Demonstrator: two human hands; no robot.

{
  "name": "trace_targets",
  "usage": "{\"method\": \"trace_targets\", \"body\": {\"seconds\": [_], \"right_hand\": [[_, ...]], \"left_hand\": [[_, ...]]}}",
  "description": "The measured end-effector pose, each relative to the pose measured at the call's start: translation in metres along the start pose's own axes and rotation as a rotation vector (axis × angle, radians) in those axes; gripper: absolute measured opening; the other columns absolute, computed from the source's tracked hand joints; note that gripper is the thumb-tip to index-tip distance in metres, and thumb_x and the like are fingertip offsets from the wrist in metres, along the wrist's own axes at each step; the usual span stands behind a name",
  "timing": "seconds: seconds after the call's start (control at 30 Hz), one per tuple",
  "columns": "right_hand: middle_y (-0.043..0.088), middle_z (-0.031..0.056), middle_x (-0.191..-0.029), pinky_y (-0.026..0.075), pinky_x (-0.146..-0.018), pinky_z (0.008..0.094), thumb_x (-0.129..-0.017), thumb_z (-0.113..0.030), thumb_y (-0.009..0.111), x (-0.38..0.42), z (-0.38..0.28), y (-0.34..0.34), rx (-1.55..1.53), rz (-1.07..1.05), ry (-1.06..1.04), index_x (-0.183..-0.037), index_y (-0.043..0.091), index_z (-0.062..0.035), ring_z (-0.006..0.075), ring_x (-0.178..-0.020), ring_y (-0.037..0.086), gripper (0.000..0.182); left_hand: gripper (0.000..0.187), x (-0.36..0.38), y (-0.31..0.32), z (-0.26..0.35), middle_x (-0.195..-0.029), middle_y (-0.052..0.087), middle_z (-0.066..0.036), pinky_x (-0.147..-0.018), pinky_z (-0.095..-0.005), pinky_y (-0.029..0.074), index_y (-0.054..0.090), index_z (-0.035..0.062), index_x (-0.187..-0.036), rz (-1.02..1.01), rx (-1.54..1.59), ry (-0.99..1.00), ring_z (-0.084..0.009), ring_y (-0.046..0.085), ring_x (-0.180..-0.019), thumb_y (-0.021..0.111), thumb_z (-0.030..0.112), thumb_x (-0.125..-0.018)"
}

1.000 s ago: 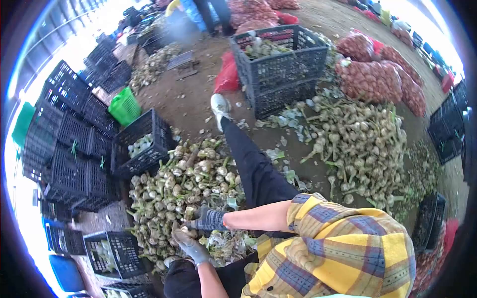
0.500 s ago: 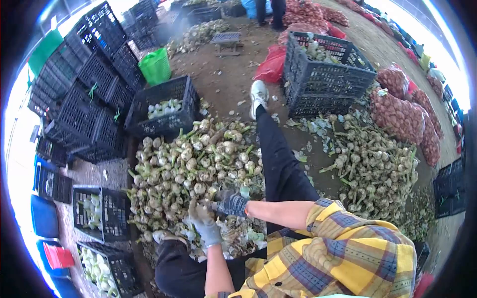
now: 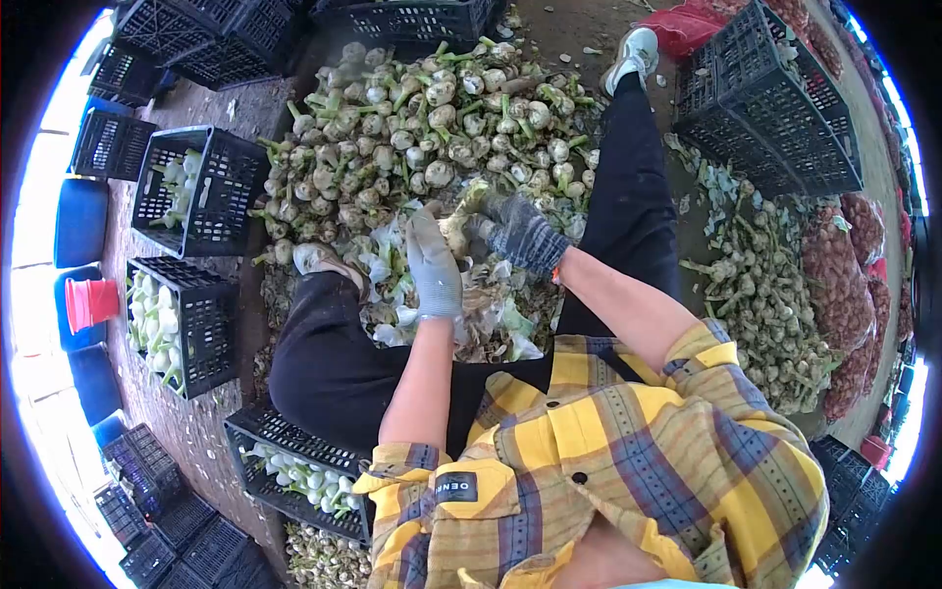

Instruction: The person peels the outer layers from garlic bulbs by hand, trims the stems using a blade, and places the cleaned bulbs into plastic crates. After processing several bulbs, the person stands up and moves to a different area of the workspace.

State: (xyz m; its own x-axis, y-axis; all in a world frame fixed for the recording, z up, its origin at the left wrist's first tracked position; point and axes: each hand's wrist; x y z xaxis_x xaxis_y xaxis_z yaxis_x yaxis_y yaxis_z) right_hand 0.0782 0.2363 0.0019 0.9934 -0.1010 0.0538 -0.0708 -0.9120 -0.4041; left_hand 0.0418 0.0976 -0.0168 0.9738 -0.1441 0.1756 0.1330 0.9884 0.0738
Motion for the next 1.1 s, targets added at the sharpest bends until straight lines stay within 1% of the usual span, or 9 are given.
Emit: {"method": "trace_targets", "body": {"seconds": [0.27,0.33,0.37,0.5,0.67,0.87,0.93,1.03,1.1], "right_hand": [[0.060,0.0116,-0.092,0.047,-0.067,0.0395,-0.073,-0.018,0.056,-0.011,0.052,0.030,0.171,0.086,0.078,-0.094,0.061,-0.0086,0.0275,-0.080,0.058,0.024],[0.059,0.0139,-0.082,0.047,-0.064,0.0406,-0.075,-0.016,0.053,-0.007,0.038,0.022,0.480,0.335,-0.421,-0.085,0.061,-0.0100,0.0305,-0.075,0.059,0.014],[0.058,0.0138,-0.081,0.047,-0.062,0.0406,-0.074,-0.018,0.054,-0.011,0.043,0.022,0.652,0.057,-0.239,-0.082,0.060,-0.0096,0.0313,-0.073,0.058,0.013],[0.062,0.0132,-0.083,0.047,-0.063,0.0389,-0.080,-0.017,0.052,-0.017,0.034,0.022,0.458,0.309,-0.131,-0.088,0.061,-0.0051,0.0301,-0.071,0.060,0.016],[0.063,0.0104,-0.087,0.049,-0.063,0.0350,-0.085,-0.024,0.052,-0.021,0.036,0.009,-0.502,0.296,0.309,-0.100,0.058,-0.0014,0.0219,-0.071,0.059,0.028],[0.060,-0.0003,-0.076,0.049,-0.053,0.0299,-0.089,-0.032,0.050,0.003,-0.028,-0.061,-1.139,-0.254,0.540,-0.095,0.059,-0.0120,0.0124,-0.062,0.059,0.023],[0.062,0.0030,-0.077,0.050,-0.057,0.0330,-0.088,-0.030,0.051,0.003,-0.013,-0.063,-0.915,-0.390,0.593,-0.093,0.060,-0.0113,0.0166,-0.065,0.061,0.021],[0.063,0.0148,-0.089,0.049,-0.071,0.0391,-0.086,-0.030,0.047,0.001,0.136,-0.010,0.877,-0.368,-0.192,-0.101,0.060,-0.0081,0.0298,-0.079,0.062,0.029],[0.062,0.0182,-0.096,0.049,-0.075,0.0399,-0.086,-0.032,0.044,0.025,0.093,-0.013,0.677,-0.229,0.249,-0.108,0.058,-0.0083,0.0337,-0.086,0.060,0.035]], "left_hand": [[0.057,0.003,0.006,-0.010,-0.128,0.039,-0.012,-0.094,-0.0310,0.037,0.026,0.0045,-0.136,-0.026,-0.301,0.153,-0.0214,0.044,-0.113,0.055,0.016,-0.088],[0.047,0.002,0.003,-0.005,-0.119,0.042,-0.010,-0.091,-0.0299,0.037,0.037,0.0024,-0.123,-0.075,0.030,0.100,-0.0177,0.043,-0.105,0.059,0.018,-0.085],[0.038,-0.006,-0.001,-0.011,-0.112,0.045,-0.006,-0.090,-0.0296,0.035,0.041,0.0055,-0.120,-0.052,0.060,-0.019,-0.0153,0.044,-0.100,0.056,0.020,-0.087],[0.030,-0.002,0.007,0.014,-0.108,0.047,-0.005,-0.086,-0.0263,0.037,0.045,0.0042,-0.111,0.015,-0.062,0.019,-0.0142,0.044,-0.099,0.053,0.020,-0.088],[0.043,-0.001,-0.006,0.044,-0.064,0.057,-0.001,-0.038,-0.0235,0.036,0.058,0.0124,-0.094,-0.056,0.555,-0.696,-0.0162,0.052,-0.048,0.042,0.052,-0.086],[0.042,-0.017,-0.025,0.012,-0.070,0.057,-0.002,-0.043,-0.0235,0.040,0.058,0.0137,-0.090,0.094,0.655,-0.443,-0.0139,0.054,-0.057,0.048,0.054,-0.084],[0.041,-0.015,-0.021,0.020,-0.067,0.056,-0.001,-0.043,-0.0233,0.040,0.058,0.0135,-0.088,0.222,0.625,-0.482,-0.0135,0.053,-0.055,0.052,0.054,-0.082],[0.042,-0.023,-0.031,-0.011,-0.065,0.056,0.000,-0.043,-0.0228,0.039,0.057,0.0137,-0.086,0.054,0.532,-0.423,-0.0131,0.053,-0.054,0.054,0.055,-0.081],[0.043,-0.009,-0.013,0.014,-0.063,0.056,0.002,-0.041,-0.0219,0.036,0.057,0.0138,-0.084,0.114,0.491,-0.434,-0.0121,0.053,-0.052,0.051,0.056,-0.082]]}}
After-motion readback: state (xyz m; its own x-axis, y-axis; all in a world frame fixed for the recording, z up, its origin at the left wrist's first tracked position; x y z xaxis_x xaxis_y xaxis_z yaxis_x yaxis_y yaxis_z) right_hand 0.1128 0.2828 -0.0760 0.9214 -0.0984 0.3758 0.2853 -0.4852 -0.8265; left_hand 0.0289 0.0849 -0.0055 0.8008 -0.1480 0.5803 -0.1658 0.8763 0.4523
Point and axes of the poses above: each hand's wrist, its own x-axis away from the middle knuckle, its own y-axis out of the palm, z = x × y
